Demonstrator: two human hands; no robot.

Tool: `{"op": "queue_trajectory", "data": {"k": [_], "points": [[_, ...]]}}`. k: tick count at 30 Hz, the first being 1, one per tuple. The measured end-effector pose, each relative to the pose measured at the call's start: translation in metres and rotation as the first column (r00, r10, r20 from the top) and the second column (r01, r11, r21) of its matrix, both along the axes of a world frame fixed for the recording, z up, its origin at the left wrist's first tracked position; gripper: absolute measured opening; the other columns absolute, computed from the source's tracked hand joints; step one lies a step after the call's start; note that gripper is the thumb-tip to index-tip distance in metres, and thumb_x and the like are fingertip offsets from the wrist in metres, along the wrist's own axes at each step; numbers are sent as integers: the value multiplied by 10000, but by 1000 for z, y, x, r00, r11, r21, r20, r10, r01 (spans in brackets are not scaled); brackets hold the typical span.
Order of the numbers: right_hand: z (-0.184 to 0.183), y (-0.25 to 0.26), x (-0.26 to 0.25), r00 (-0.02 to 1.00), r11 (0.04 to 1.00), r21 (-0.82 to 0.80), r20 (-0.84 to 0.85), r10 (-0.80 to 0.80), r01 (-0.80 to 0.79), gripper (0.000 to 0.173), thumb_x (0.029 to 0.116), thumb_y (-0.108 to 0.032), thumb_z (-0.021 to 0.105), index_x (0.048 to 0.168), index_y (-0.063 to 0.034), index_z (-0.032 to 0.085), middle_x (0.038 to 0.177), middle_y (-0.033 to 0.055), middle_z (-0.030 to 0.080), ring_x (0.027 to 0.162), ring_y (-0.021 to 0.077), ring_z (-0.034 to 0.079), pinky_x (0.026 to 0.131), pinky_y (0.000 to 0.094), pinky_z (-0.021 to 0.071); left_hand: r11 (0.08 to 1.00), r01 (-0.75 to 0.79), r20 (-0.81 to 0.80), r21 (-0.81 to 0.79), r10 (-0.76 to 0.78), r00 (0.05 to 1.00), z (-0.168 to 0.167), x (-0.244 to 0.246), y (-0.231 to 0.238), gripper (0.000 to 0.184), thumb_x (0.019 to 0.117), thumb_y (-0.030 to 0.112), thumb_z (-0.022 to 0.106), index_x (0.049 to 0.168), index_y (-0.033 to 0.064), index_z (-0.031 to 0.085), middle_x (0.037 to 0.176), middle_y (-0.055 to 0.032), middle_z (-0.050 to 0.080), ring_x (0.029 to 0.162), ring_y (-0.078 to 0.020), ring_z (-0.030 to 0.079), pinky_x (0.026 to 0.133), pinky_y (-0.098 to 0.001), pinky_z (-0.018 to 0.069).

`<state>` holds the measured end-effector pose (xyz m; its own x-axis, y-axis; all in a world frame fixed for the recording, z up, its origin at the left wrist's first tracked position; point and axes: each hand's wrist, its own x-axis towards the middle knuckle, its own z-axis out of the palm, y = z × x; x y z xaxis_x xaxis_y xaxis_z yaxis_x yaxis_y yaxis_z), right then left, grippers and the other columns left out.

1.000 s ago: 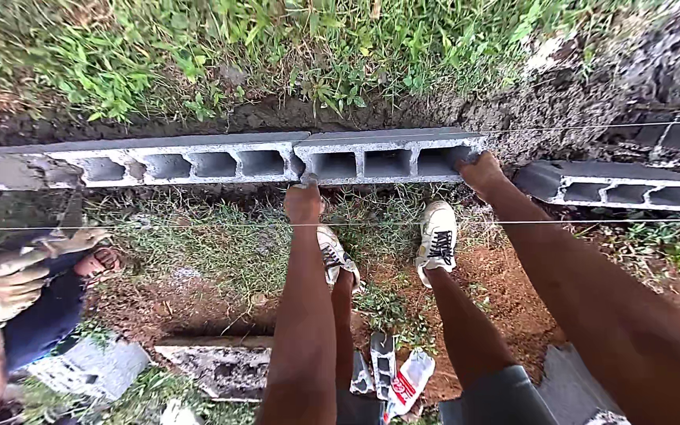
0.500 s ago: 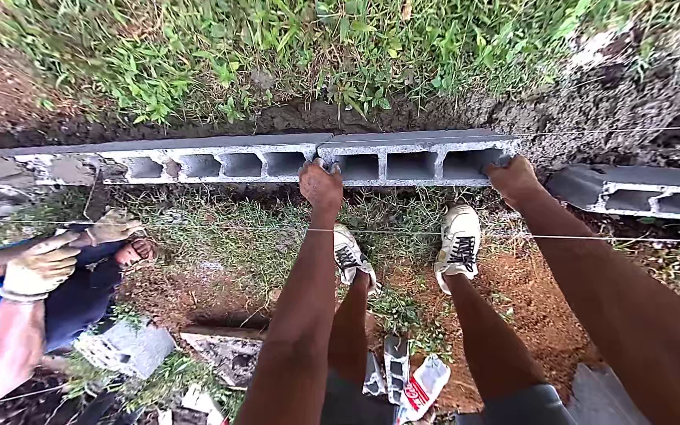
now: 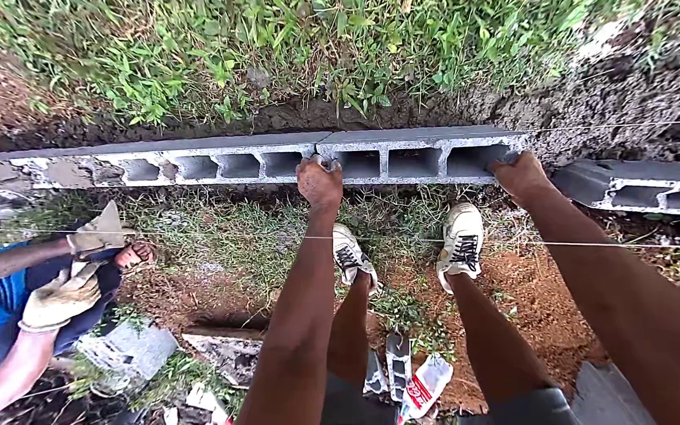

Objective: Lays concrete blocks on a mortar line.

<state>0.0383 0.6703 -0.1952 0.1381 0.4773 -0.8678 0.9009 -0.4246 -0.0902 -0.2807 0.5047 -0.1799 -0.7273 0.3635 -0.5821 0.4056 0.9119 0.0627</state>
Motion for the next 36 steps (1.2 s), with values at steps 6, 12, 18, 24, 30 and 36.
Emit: {"op": "queue_trajectory", "data": {"k": [6,12,18,24,30,36], "points": [[-5,-5,3,1000,1000,22,-29,0,0,452,985,-271,670,1190,122,577,1141,353,624,1120,503,606,933,710,448,1000,-6,-8,23,6,1000,-5,2,-8,338,946,344,689,1073,34,733,1162,-198,674,1163,-364,627,978,-552,504],[-9,-8,8,997,998,35,-61,-43,45,472,975,-269,679,1243,102,563,1177,322,627,1142,467,607,958,684,455,1000,-8,-29,29,9,1000,-10,5,-8,330,949,350,684,1092,58,736,1171,-171,676,1167,-335,629,986,-526,507],[-3,-3,1,999,999,51,-42,3,-1,445,974,-256,679,1225,101,589,1170,323,643,1151,466,623,968,669,474,998,-49,29,-50,51,998,-9,5,1,388,976,381,655,1150,39,711,1250,-208,658,1190,-385,627,999,-597,489],[-10,3,4,998,999,4,-43,36,-36,461,978,-302,669,1221,83,600,1184,299,648,1163,448,624,972,655,478,993,-22,16,-119,24,1000,-4,4,8,402,984,396,632,1124,28,712,1231,-230,673,1180,-409,637,982,-632,481],[-12,6,2,999,999,-23,-38,30,-30,459,977,-300,669,1247,64,596,1197,289,648,1167,438,624,971,649,478,989,-18,-3,-150,18,1000,-5,4,12,396,971,393,649,1095,23,712,1197,-246,682,1172,-422,637,969,-639,480],[-12,1,0,1000,1000,-13,-26,9,-10,469,983,-269,669,1279,84,580,1237,316,632,1209,467,603,1001,671,458,979,-77,7,-186,80,997,0,5,18,339,966,338,666,1102,31,712,1186,-233,689,1163,-404,650,957,-616,502]]}}
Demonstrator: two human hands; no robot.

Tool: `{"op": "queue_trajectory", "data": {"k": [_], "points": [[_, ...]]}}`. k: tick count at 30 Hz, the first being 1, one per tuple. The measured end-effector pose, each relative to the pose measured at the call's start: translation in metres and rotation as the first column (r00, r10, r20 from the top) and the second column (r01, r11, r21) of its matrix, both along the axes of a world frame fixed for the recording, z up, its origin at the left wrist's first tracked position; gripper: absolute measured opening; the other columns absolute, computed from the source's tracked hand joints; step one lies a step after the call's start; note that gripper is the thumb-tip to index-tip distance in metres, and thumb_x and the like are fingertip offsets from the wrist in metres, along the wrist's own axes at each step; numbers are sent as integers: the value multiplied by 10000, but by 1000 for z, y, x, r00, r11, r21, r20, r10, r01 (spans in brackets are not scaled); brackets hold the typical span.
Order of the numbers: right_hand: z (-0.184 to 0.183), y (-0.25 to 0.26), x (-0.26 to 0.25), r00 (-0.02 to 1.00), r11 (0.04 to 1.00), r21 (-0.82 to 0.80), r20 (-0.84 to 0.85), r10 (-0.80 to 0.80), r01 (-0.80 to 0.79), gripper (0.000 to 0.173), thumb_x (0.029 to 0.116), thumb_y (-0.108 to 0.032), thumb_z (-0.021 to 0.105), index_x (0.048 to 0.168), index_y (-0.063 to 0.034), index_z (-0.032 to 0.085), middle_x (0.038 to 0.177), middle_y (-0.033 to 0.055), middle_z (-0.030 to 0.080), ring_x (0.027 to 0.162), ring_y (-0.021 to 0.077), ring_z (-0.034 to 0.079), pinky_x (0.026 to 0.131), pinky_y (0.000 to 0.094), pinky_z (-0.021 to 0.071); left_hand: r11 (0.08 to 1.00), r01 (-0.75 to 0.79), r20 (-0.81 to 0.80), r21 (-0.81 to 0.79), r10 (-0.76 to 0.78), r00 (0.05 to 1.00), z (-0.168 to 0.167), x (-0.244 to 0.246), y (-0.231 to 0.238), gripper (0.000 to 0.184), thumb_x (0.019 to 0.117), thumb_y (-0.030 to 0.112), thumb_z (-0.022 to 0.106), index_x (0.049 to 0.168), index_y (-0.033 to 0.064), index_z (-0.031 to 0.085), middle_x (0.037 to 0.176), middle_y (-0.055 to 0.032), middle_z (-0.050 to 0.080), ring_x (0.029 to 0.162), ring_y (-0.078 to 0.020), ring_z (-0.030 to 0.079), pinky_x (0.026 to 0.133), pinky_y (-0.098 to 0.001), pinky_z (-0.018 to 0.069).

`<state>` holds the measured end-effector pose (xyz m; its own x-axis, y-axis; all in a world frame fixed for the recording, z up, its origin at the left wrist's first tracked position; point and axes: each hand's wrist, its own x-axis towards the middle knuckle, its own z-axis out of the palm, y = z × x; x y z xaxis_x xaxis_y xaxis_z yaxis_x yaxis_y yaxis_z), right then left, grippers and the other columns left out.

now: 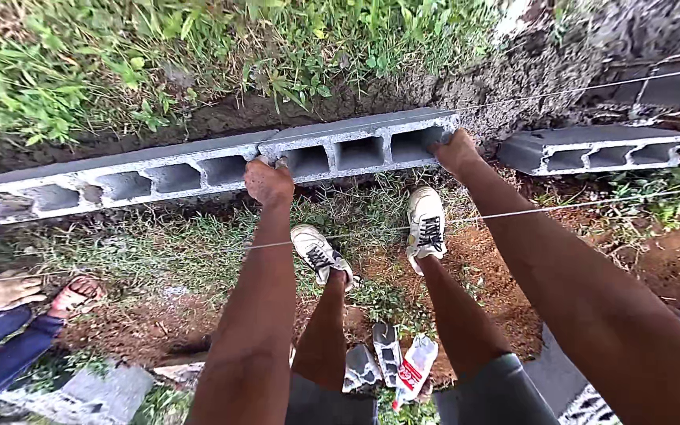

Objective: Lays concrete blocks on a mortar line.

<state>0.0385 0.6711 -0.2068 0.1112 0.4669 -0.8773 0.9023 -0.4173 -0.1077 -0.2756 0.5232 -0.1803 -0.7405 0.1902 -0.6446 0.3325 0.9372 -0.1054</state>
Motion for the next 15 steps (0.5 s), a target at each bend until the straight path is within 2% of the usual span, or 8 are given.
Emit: {"op": "queue_trajectory", "data": {"k": [5,9,12,15], "points": [[-2,-1,-4,1000,1000,4,-14,-9,9,466,987,-267,668,1244,109,571,1192,348,626,1171,508,599,957,709,451,999,-13,22,-32,13,1000,2,-6,4,324,968,336,660,1096,43,718,1190,-210,693,1150,-373,662,943,-601,516],[-5,-2,-2,1000,1000,14,-3,-14,14,445,978,-261,674,1203,111,581,1156,343,630,1135,500,608,932,705,452,999,-23,16,-33,23,1000,-1,-4,4,334,966,367,659,1091,65,722,1194,-189,697,1150,-359,664,932,-591,526],[-9,-2,1,999,999,34,-15,-31,31,486,964,-276,692,1232,113,576,1170,348,629,1140,502,612,938,714,462,999,-36,24,-22,36,999,2,-3,7,367,969,367,661,1126,39,710,1226,-219,678,1176,-384,645,950,-606,510],[-7,-3,0,1000,999,36,-10,-24,24,475,965,-275,691,1232,101,578,1169,340,632,1137,498,614,933,712,460,999,-27,20,-32,28,999,3,-2,6,356,966,362,663,1125,47,709,1219,-207,685,1172,-374,651,945,-603,511]]}}
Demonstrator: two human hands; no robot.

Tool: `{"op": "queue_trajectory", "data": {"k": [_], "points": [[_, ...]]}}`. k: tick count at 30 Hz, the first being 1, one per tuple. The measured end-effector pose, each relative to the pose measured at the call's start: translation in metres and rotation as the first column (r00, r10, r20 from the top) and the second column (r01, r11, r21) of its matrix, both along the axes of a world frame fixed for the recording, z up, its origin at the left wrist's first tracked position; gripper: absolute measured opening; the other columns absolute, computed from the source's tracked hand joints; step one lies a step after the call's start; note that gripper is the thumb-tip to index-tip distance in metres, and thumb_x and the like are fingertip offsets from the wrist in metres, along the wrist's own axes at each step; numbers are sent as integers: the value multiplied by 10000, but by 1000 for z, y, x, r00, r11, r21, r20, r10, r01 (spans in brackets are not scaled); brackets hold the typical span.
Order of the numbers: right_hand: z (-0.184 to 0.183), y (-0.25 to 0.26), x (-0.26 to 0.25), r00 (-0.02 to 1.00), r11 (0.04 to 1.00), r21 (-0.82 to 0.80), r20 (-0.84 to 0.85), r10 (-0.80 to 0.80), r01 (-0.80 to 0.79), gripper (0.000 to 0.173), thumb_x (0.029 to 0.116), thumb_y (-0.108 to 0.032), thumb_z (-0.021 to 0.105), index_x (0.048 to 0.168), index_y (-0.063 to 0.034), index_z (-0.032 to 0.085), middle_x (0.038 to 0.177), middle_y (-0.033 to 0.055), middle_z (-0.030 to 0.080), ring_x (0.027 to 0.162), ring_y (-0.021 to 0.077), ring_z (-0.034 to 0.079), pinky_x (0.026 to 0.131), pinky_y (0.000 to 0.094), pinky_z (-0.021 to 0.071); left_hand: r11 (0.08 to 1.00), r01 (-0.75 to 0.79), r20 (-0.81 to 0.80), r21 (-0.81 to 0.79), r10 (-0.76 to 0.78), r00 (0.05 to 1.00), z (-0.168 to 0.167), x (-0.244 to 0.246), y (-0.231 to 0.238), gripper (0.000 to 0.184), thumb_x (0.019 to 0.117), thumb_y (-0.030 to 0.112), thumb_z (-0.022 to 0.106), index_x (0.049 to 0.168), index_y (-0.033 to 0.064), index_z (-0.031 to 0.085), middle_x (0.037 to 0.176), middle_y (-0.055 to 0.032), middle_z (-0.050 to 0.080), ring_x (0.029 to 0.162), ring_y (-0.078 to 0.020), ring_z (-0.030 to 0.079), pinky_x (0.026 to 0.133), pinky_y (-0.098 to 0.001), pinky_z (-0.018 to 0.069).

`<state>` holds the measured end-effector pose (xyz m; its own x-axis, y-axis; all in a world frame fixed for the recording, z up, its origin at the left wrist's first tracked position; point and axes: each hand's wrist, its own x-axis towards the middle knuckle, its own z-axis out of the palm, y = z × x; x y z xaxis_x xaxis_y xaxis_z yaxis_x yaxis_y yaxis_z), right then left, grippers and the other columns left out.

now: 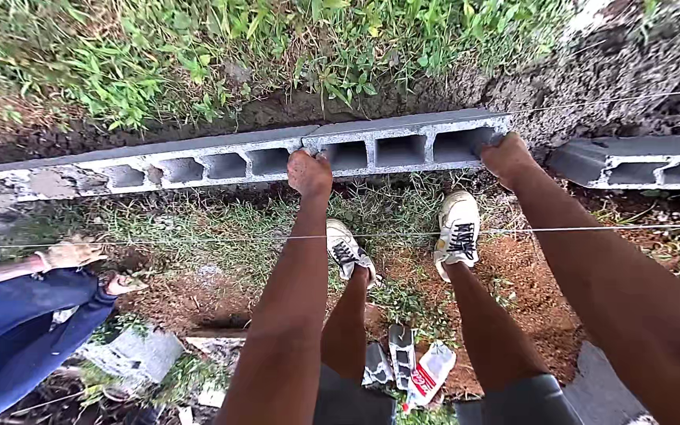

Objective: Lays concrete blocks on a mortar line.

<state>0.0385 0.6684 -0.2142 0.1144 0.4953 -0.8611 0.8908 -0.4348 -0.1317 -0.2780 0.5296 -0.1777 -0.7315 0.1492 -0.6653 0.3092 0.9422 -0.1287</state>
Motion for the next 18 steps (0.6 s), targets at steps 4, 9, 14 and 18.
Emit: {"op": "queue_trajectory", "data": {"k": [4,9,14,18], "points": [[1,1,0,1000,1000,-8,11,6,-6,465,978,-273,674,1226,109,579,1178,349,623,1148,503,603,934,711,453,1000,9,-3,11,-9,1000,-3,0,-2,337,970,356,650,1114,59,715,1216,-195,689,1166,-366,654,942,-603,512],[1,4,-2,1000,1000,-10,16,16,-15,468,984,-294,669,1211,108,590,1171,348,625,1144,500,603,937,708,450,1000,5,-9,20,-5,1000,-6,-1,-1,325,964,363,654,1090,71,722,1203,-193,694,1153,-362,661,927,-603,517],[-2,5,0,999,1000,-13,36,-5,6,498,961,-297,693,1263,82,581,1227,323,625,1196,477,599,978,689,462,999,18,-16,27,-18,1000,-9,1,-2,329,959,363,658,1082,64,725,1198,-204,691,1161,-382,652,927,-621,511],[5,8,-3,999,999,-40,46,-4,6,512,982,-295,675,1306,84,557,1254,324,621,1224,469,597,1003,670,461,999,18,-26,30,-17,1000,-8,3,0,340,962,360,668,1085,47,720,1201,-230,686,1169,-404,645,937,-637,500]]}}
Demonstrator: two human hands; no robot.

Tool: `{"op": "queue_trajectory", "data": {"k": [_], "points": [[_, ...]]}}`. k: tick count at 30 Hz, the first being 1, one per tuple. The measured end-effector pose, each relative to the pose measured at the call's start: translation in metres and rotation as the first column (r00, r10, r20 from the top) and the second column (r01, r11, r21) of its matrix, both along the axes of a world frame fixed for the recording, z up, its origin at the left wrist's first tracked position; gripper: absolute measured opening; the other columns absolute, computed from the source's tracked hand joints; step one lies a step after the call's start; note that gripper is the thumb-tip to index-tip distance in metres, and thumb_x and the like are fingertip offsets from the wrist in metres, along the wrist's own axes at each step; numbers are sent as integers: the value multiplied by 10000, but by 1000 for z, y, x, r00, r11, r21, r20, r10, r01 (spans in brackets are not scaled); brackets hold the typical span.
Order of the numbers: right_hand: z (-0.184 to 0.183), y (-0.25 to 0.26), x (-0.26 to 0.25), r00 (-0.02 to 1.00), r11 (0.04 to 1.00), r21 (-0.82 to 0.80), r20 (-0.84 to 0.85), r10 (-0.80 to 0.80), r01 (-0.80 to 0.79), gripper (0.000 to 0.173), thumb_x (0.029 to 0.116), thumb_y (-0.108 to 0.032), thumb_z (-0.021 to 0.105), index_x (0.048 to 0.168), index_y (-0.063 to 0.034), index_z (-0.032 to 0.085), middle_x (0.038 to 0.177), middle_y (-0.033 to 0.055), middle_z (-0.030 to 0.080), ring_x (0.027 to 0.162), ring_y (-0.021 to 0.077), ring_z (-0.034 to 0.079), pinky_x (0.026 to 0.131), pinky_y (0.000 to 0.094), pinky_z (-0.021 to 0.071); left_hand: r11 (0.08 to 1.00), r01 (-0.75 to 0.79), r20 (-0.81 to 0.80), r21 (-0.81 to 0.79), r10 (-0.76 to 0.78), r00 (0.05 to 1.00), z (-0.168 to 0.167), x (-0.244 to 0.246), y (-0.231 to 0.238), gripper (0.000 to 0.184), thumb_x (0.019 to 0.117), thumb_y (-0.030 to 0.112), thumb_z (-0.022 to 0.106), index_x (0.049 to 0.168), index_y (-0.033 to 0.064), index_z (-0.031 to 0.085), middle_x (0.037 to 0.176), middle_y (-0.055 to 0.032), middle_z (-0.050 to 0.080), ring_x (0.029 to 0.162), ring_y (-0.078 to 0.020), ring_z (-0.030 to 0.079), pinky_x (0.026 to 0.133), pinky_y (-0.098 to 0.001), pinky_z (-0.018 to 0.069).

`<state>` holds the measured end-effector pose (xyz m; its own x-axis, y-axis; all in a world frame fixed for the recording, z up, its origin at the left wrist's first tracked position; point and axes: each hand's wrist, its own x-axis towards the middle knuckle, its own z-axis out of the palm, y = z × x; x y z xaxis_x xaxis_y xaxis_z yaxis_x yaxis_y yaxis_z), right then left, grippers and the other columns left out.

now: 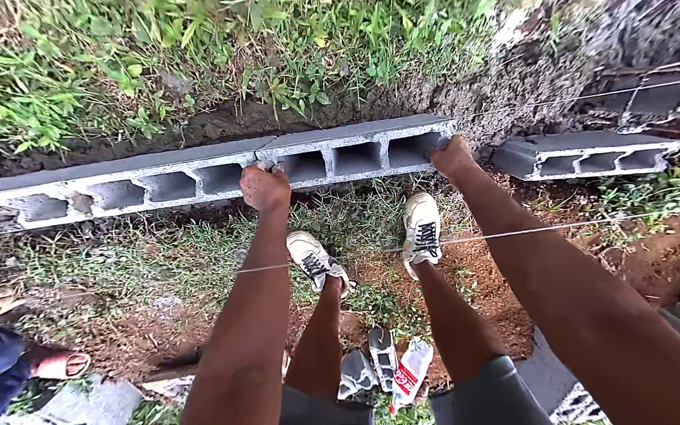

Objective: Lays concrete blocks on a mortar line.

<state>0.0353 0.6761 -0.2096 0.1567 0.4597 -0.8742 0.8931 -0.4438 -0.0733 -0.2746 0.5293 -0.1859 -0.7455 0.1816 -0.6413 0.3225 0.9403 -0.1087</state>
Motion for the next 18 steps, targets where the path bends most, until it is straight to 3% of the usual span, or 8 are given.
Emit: {"op": "queue_trajectory", "data": {"k": [6,9,18], "points": [[-4,3,0,1000,1000,-10,6,1,-1,482,972,-297,684,1254,82,588,1215,315,641,1201,465,611,991,665,472,1000,-23,8,-5,23,1000,1,0,4,323,966,347,674,1063,43,722,1194,-240,681,1167,-422,637,938,-650,493],[2,6,-7,999,1000,-29,35,-3,4,518,979,-315,687,1282,89,572,1245,327,627,1220,474,601,1002,664,470,1000,-21,35,-8,21,999,3,-3,4,370,972,345,668,1133,13,705,1202,-288,665,1175,-470,622,949,-677,481],[-1,7,-8,998,998,-58,57,3,0,561,974,-316,688,1312,104,537,1259,334,619,1232,473,598,1012,653,468,1000,-15,-4,-23,15,1000,0,1,3,344,978,335,661,1112,22,709,1189,-268,677,1150,-452,641,931,-663,493]]}}
